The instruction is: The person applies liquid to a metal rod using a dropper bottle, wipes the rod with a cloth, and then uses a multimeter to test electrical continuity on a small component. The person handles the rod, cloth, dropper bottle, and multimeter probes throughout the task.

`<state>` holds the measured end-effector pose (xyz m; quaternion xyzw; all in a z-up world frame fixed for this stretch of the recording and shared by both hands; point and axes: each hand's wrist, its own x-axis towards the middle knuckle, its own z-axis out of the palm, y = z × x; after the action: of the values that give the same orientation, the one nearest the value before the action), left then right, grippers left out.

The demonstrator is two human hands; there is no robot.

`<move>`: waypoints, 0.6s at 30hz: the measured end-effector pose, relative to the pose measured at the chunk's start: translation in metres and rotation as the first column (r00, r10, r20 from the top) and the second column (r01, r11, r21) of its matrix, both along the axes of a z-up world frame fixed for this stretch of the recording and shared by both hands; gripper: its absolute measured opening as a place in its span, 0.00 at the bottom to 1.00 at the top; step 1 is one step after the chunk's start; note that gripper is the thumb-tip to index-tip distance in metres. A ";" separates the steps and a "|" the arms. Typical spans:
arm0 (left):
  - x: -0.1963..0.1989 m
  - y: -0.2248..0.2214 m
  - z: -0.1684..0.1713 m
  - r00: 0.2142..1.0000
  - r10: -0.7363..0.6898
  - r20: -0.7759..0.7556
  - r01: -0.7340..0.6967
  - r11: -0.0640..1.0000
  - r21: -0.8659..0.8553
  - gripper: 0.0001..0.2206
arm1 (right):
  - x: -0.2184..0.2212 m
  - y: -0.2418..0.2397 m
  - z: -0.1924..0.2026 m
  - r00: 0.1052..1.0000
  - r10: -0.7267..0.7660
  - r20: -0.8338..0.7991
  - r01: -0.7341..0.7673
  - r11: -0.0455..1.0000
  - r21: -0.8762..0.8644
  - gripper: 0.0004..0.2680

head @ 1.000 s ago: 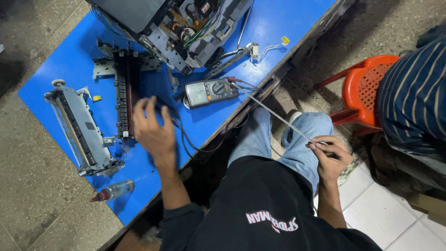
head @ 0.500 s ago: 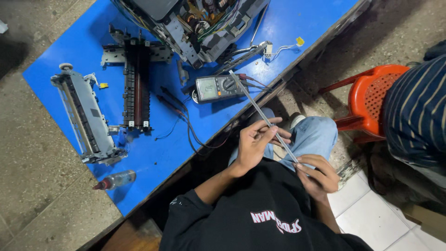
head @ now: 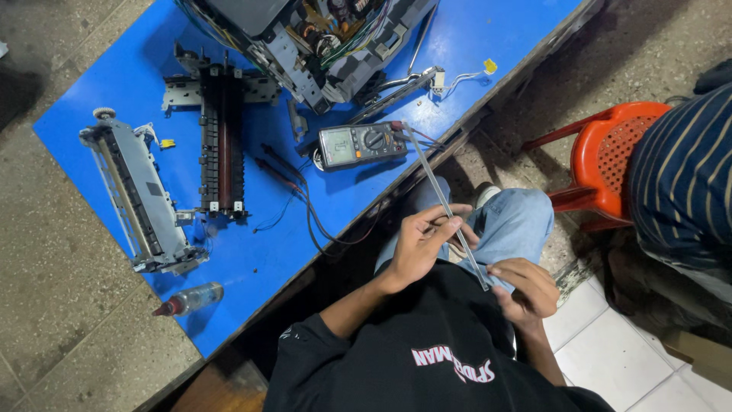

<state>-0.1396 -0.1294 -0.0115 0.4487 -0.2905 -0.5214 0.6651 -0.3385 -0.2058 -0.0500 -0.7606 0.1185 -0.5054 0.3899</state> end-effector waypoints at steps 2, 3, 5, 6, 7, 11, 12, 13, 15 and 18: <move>-0.003 0.002 -0.003 1.000 -0.019 0.001 0.019 1.000 0.000 0.16 | -0.001 0.001 -0.001 0.992 -0.050 -0.115 0.061 0.993 0.097 0.06; -0.004 0.002 -0.005 1.000 -0.022 -0.003 0.022 1.000 0.002 0.16 | -0.002 0.000 -0.002 0.982 -0.077 -0.172 0.102 0.985 0.142 0.05; -0.006 0.001 -0.007 0.999 -0.033 -0.010 0.033 0.999 0.004 0.16 | -0.002 -0.002 -0.006 0.981 -0.041 -0.188 0.092 0.959 0.268 0.06; -0.006 0.001 -0.007 0.999 -0.042 0.013 0.041 0.998 0.057 0.15 | -0.001 -0.003 -0.009 0.981 -0.026 -0.193 0.089 0.940 0.330 0.06; -0.006 0.000 -0.006 0.998 -0.057 0.035 0.053 0.993 0.109 0.15 | 0.000 -0.004 -0.012 0.990 0.020 -0.142 0.045 0.896 0.441 0.07; 0.005 -0.001 0.001 0.940 -0.248 0.235 0.219 0.965 0.145 0.12 | 0.007 -0.015 -0.026 0.992 0.078 0.095 -0.123 0.623 0.772 0.12; 0.008 0.002 0.004 0.912 -0.316 0.261 0.275 0.944 0.182 0.12 | 0.005 -0.017 -0.028 0.986 0.062 0.153 -0.162 0.540 0.826 0.14; 0.012 0.008 0.008 0.880 -0.382 0.284 0.328 0.919 0.220 0.12 | 0.000 -0.018 -0.028 0.974 0.057 0.217 -0.214 0.525 0.824 0.17; 0.017 0.018 0.017 0.813 -0.491 0.314 0.420 0.867 0.268 0.12 | -0.008 -0.021 -0.025 0.937 0.052 0.347 -0.325 0.500 0.803 0.23; 0.022 0.028 0.028 0.742 -0.582 0.332 0.511 0.812 0.282 0.12 | -0.019 -0.023 -0.018 0.952 0.090 0.294 -0.290 0.579 0.762 0.26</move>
<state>-0.1178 -0.1014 0.0165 0.4967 -0.4936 -0.6129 0.3660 -0.3573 -0.2288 -0.0676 -0.4526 0.2042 -0.4358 0.7507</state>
